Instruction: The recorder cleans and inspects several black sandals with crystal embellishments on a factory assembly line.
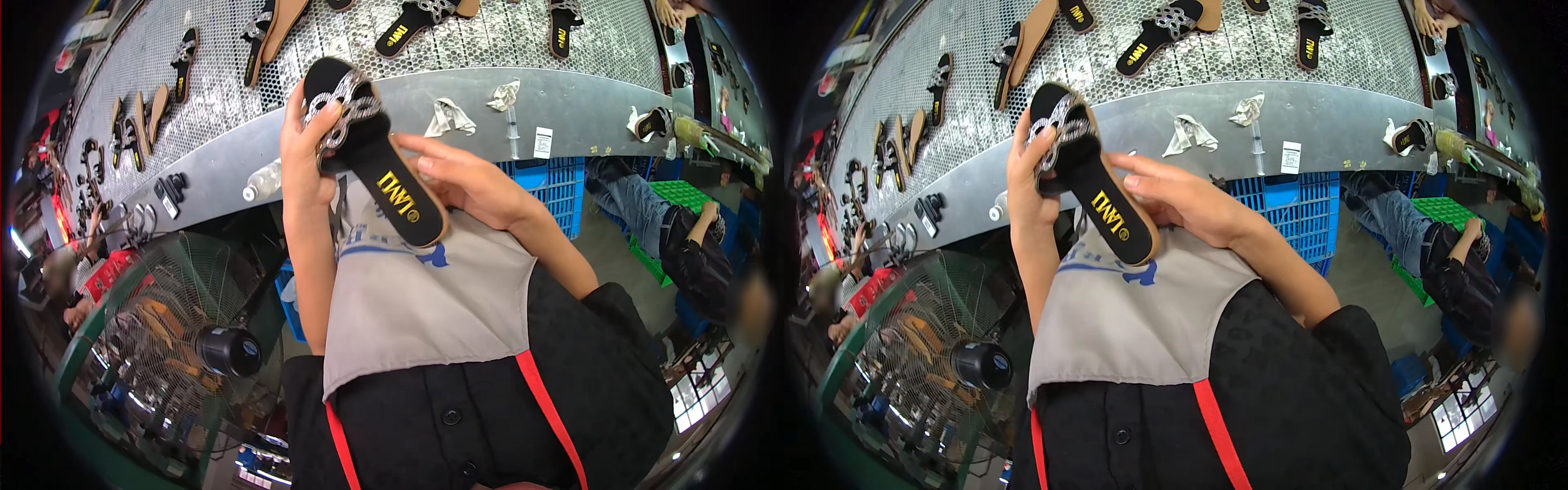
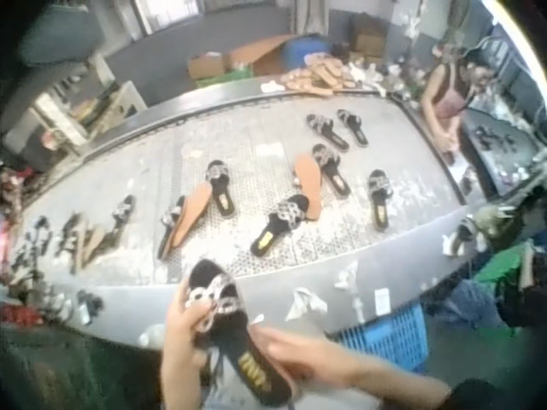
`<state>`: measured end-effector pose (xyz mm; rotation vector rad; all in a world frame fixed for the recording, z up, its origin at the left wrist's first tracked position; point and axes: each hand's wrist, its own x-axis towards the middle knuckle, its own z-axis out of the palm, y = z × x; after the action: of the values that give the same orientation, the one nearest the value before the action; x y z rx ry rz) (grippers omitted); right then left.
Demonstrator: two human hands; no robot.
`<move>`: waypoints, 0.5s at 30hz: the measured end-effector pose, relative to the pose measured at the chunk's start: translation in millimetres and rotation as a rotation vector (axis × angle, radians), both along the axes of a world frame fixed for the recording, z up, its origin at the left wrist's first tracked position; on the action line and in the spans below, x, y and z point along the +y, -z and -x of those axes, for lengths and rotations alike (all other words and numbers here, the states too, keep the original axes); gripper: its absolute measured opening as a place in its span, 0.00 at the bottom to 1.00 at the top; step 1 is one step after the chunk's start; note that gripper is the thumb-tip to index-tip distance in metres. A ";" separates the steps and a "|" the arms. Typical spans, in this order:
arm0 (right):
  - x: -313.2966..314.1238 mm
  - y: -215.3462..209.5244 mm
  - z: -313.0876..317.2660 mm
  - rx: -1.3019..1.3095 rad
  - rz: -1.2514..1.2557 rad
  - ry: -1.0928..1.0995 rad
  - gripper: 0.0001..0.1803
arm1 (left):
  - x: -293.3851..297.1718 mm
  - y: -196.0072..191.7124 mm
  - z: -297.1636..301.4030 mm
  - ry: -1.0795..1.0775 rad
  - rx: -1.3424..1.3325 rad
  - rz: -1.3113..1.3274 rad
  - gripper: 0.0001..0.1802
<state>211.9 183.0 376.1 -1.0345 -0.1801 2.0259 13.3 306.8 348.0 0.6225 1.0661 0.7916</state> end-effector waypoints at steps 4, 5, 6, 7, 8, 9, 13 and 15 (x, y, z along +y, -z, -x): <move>-3.4 62.7 -15.5 -0.219 0.003 -0.211 0.21 | -11.4 12.8 29.8 -0.040 0.079 0.008 0.41; -8.9 90.6 -17.1 -0.347 0.053 -0.154 0.19 | -13.5 12.6 36.3 -0.041 0.052 0.031 0.42; -21.4 128.9 -17.8 -0.711 -0.009 -0.207 0.16 | -17.7 9.4 42.8 -0.048 0.030 0.052 0.42; -31.5 163.8 -20.0 -1.079 -0.073 -0.254 0.14 | -21.5 8.5 47.0 -0.040 0.029 0.055 0.42; -32.4 184.4 -21.7 -1.082 -0.074 -0.255 0.14 | -25.2 9.2 52.2 -0.048 0.022 0.063 0.41; -31.5 200.3 -21.9 -1.406 -0.194 -0.237 0.14 | -27.1 10.3 56.2 -0.062 0.017 0.070 0.41; -5.0 230.9 -35.6 -1.907 -0.403 -0.231 0.13 | -36.0 4.9 60.3 -0.040 0.029 0.056 0.43; 3.4 239.4 -41.3 -1.916 -0.445 -0.282 0.11 | -39.0 -1.2 58.7 -0.049 0.023 0.053 0.43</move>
<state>253.2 186.5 136.6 -2.2693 -1.6543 0.4125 -45.4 267.7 349.2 0.5636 1.1237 0.7978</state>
